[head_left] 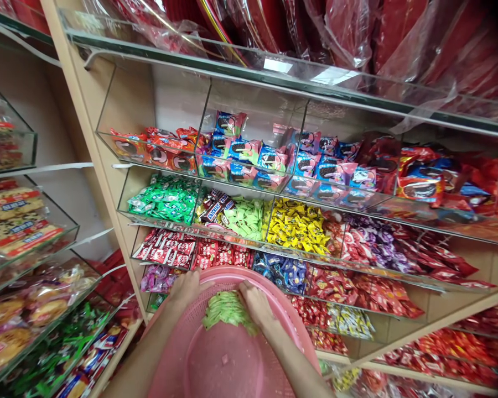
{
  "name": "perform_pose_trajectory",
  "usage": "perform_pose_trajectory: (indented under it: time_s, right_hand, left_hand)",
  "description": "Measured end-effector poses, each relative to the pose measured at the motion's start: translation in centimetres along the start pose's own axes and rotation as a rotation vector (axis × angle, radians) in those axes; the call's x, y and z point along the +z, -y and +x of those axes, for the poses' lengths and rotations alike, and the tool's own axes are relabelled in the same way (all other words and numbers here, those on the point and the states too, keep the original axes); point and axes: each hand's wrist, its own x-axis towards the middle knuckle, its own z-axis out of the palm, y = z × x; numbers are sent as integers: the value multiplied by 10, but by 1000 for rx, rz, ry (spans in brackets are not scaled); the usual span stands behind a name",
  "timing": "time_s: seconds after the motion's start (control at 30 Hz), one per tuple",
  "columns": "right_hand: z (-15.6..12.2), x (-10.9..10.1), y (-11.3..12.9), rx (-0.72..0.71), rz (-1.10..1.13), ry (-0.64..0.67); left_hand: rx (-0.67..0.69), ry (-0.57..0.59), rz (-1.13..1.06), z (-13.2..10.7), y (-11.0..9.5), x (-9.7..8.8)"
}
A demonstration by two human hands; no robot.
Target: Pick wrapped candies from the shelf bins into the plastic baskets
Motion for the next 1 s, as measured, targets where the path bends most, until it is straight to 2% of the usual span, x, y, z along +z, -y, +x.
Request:
perform_pose_trajectory:
  time_s: [0.3,0.43,0.53,0.7,0.77,0.87,1.0]
  right_hand:
    - [-6,-1,4,35,-93,97]
    - [-4,-12,11,18,-77,49]
    - [-1,-40,24,-40,4,-80]
    - [17,-116,38,-115,163,-377]
    - [32,-143,36,-101,148,-432]
    - [59,-172,33,-7,24,-378]
    - [90,-186,38,143,-98,-185]
  left_hand:
    - [12,-2,25,-1,-1,-1]
    - [6,0,3,0,0,0]
    - [11,-4,-13,1,0,1]
    - [5,-17,-29,2,-1,1]
    - [7,-22,-23,3,-1,1]
    - [19,-37,-6,3,-1,2]
    - [37,-60,22,4,0,4]
